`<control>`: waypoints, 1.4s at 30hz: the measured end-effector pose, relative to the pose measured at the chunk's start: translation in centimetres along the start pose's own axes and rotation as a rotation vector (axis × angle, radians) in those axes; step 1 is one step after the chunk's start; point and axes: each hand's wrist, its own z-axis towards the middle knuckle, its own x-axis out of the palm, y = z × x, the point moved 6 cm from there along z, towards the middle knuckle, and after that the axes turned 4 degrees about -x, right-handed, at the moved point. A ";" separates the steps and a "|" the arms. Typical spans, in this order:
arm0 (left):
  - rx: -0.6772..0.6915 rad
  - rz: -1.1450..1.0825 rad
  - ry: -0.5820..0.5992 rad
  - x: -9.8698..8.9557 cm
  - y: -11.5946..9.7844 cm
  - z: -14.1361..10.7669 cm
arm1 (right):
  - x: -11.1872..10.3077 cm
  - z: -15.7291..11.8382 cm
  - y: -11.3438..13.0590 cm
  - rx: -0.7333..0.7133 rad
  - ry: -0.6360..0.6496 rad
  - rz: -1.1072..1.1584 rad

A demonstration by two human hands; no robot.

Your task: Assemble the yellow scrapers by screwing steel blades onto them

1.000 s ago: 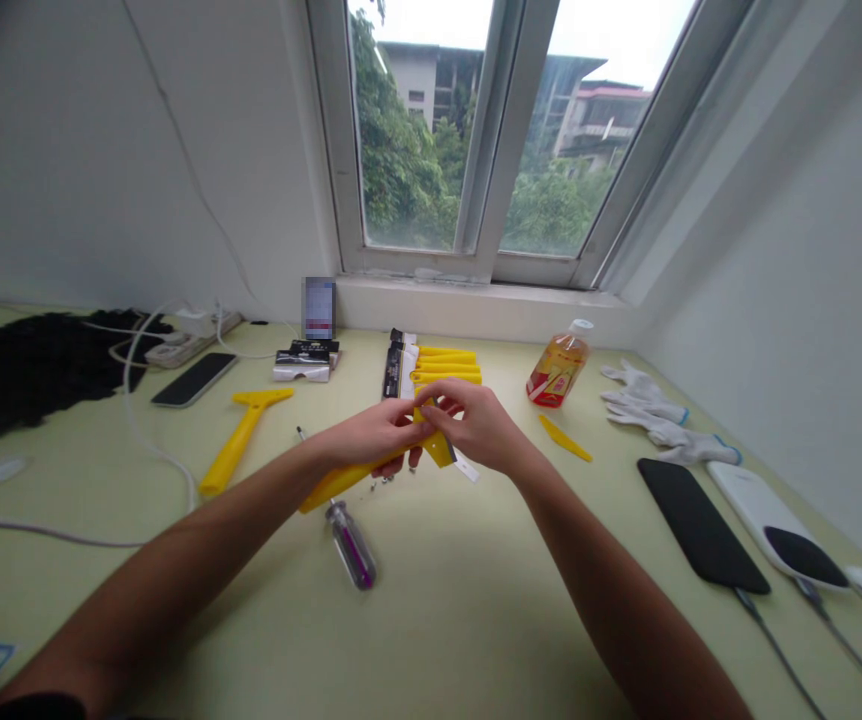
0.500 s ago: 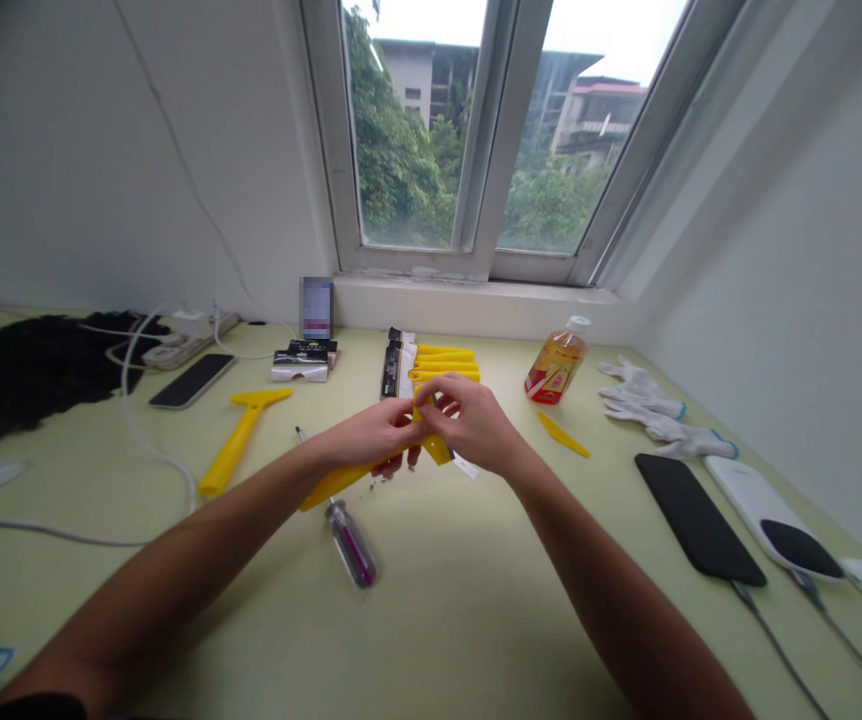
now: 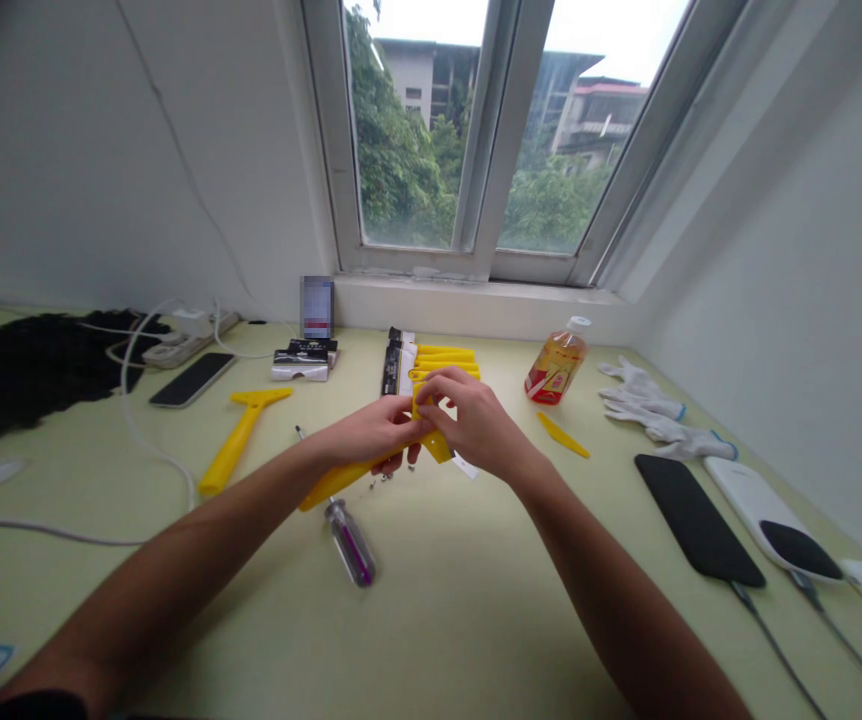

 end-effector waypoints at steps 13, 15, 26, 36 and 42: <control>0.000 0.004 0.023 0.0 -0.2 -0.2 | 0.0 -0.1 -0.4 0.030 0.047 0.078; 0.001 0.006 0.017 0.1 -0.3 -0.2 | -0.1 -0.1 -0.6 0.052 0.038 0.100; -0.032 0.058 -0.023 0.0 -0.2 -0.3 | 1.0 -0.3 -2.2 0.288 0.002 0.341; -0.009 0.062 -0.027 0.0 -0.3 -0.3 | 2.3 -0.5 -2.5 0.423 -0.067 0.747; 0.001 0.009 -0.021 -0.2 -0.1 -0.2 | 2.1 -0.7 -3.2 0.485 -0.052 0.751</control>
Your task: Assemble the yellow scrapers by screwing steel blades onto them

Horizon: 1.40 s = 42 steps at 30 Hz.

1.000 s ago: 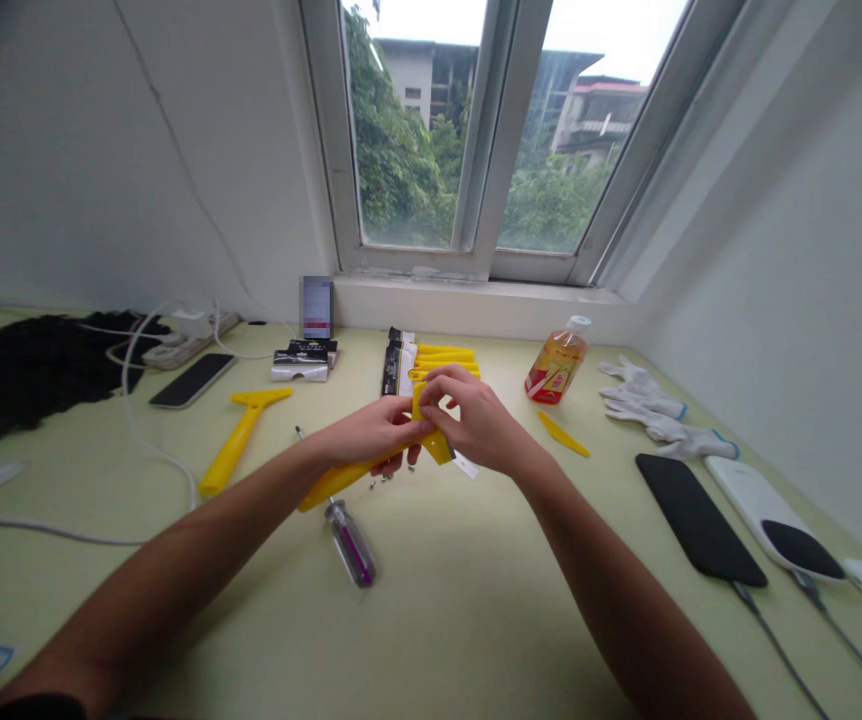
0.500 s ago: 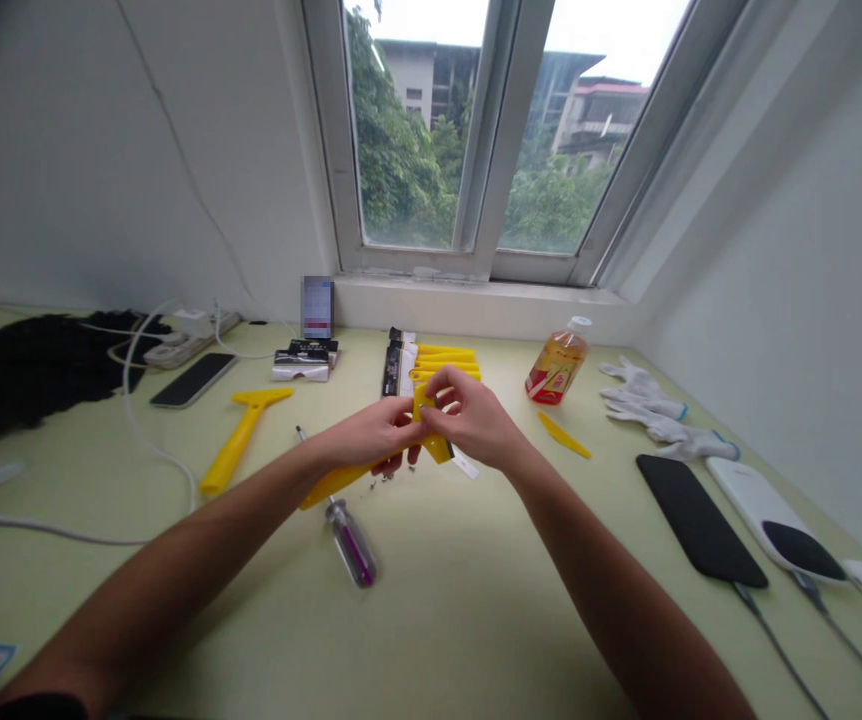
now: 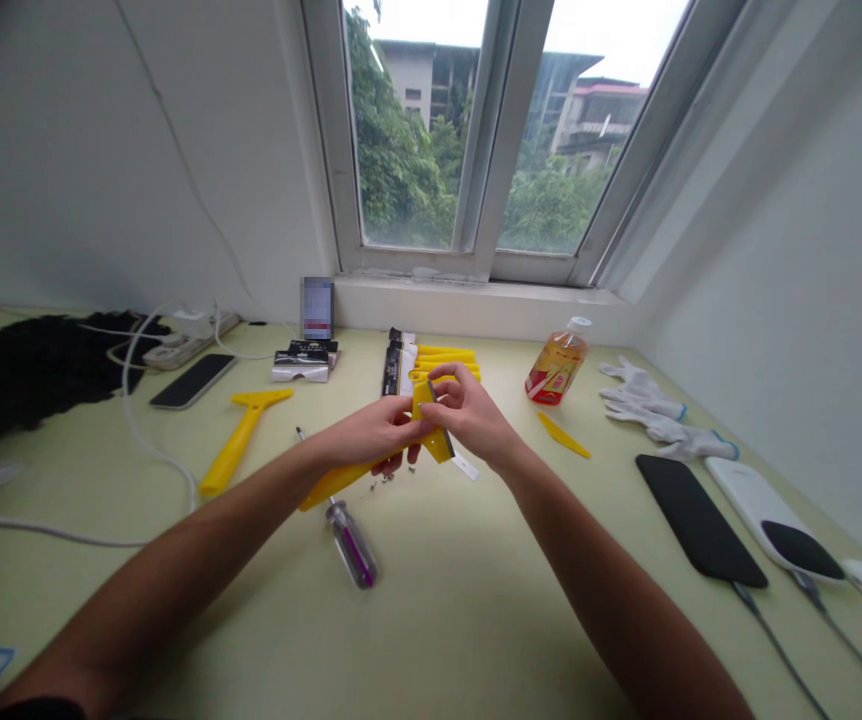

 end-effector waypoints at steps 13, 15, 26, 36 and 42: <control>0.013 0.007 -0.153 -3.5 0.7 0.5 | -0.3 0.7 -1.5 0.107 0.056 0.008; 0.074 0.172 -0.309 -4.3 0.1 0.2 | -0.5 0.9 -1.7 0.096 -0.011 0.030; 0.365 0.948 -0.546 -3.4 -2.0 -1.2 | -0.7 0.9 -2.4 0.112 -0.115 0.151; 0.308 0.868 -0.538 -3.9 -1.8 -1.1 | -0.5 0.7 -2.1 0.119 -0.095 0.155; 0.314 0.884 -0.531 -3.7 -1.8 -1.2 | -0.3 0.6 -1.8 0.105 -0.082 0.157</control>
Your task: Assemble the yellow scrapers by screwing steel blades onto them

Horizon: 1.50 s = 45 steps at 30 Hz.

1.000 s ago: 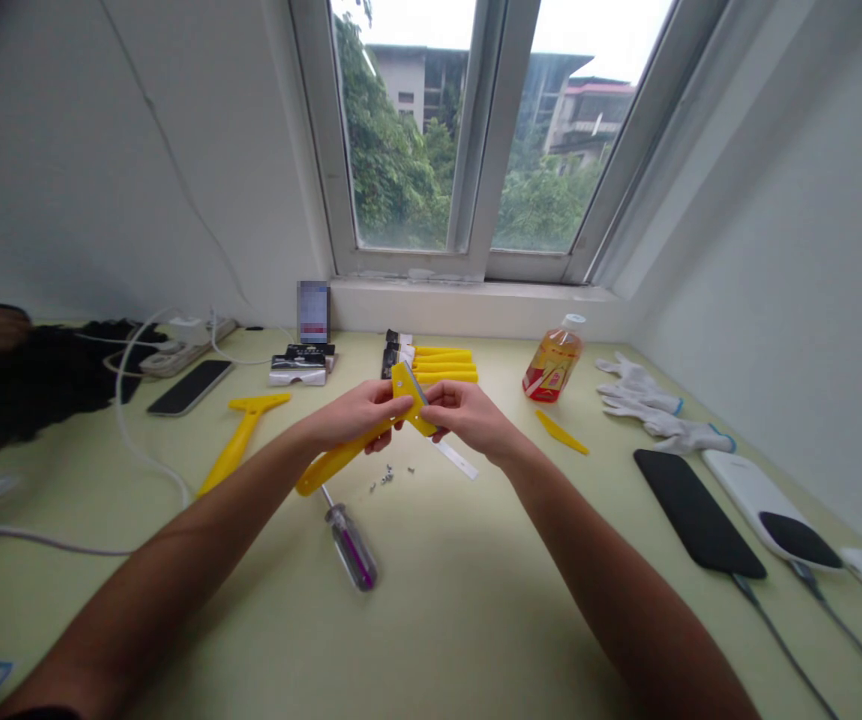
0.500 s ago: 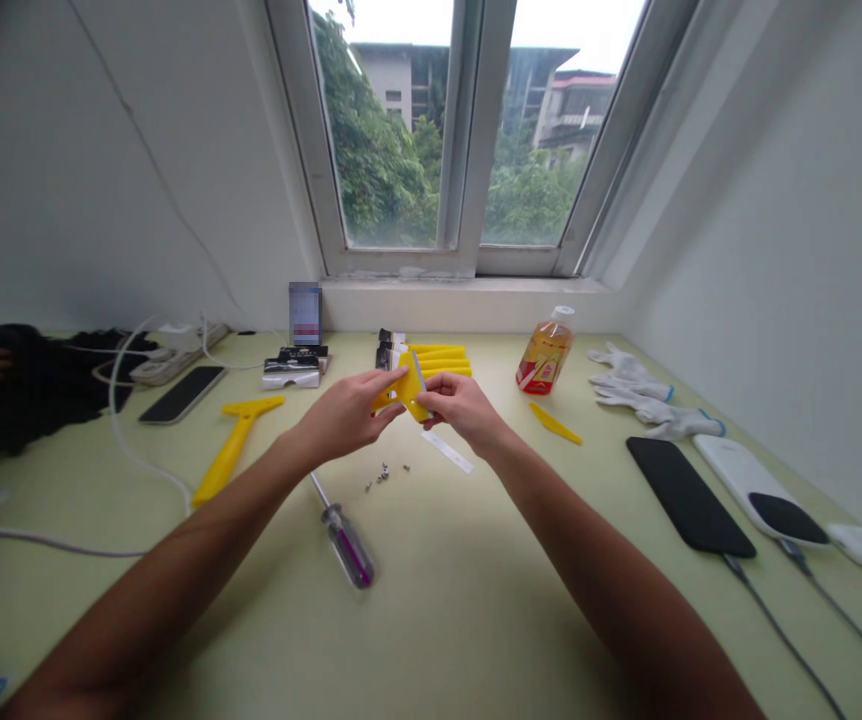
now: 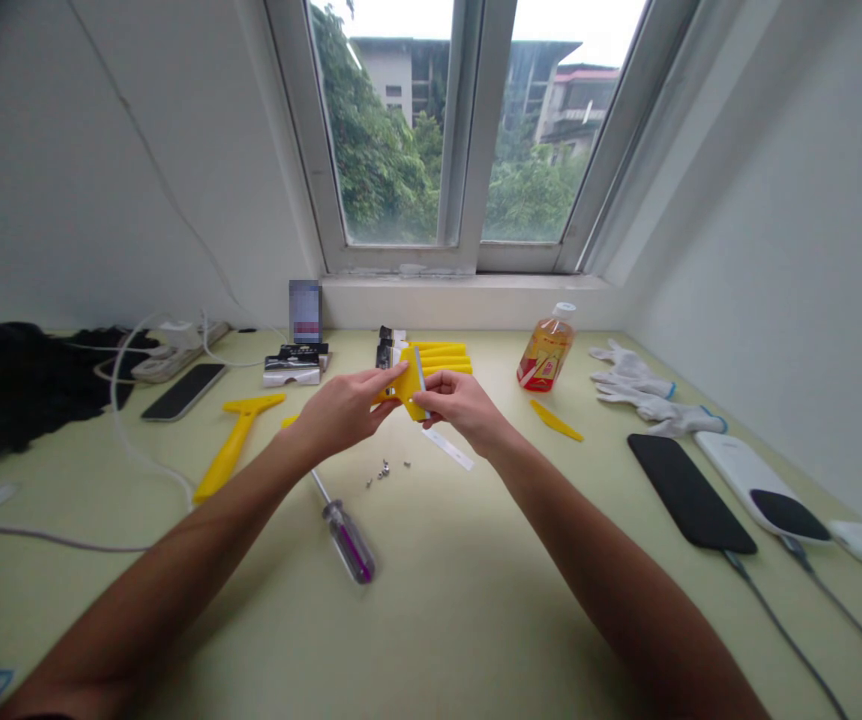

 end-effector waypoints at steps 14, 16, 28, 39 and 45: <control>-0.296 -0.481 -0.185 -2.4 5.6 1.3 | 2.7 -0.9 -4.5 -0.159 0.657 -1.028; -0.336 -0.753 -0.113 -1.5 5.6 1.3 | 3.5 -1.2 -5.0 -0.226 0.659 -1.130; -0.356 -1.265 0.094 0.8 4.2 1.1 | 3.5 -0.8 -3.2 -0.333 0.459 -1.055; -0.380 -1.272 0.272 2.8 1.6 0.4 | -0.7 -0.9 4.0 -0.616 -0.189 -0.570; -0.374 -1.250 0.269 3.0 1.4 0.2 | -0.3 -0.9 3.3 -0.621 -0.186 -0.590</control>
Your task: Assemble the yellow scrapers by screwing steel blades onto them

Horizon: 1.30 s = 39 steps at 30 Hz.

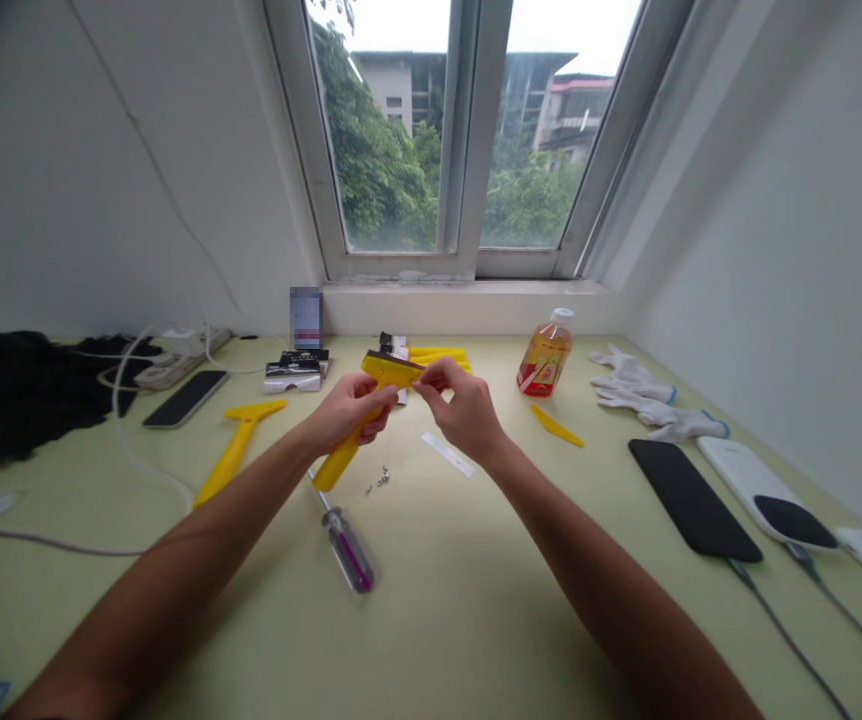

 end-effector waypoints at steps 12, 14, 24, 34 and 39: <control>0.002 -0.027 0.022 0.1 0.1 0.1 | 0.4 -0.5 -1.0 0.024 -0.117 0.087; 0.001 -0.028 0.018 0.1 0.2 0.2 | 0.5 -0.5 -0.8 -0.004 -0.123 0.035; 0.011 -0.029 0.016 -0.1 0.3 0.4 | 0.5 -0.8 0.1 -0.157 -0.125 -0.201; -0.007 -0.052 0.036 0.5 0.1 0.2 | 0.5 -0.7 0.1 -0.023 -0.119 -0.196; -0.007 0.002 -0.005 0.5 0.0 0.2 | 0.4 -0.8 -1.1 0.083 -0.186 -0.090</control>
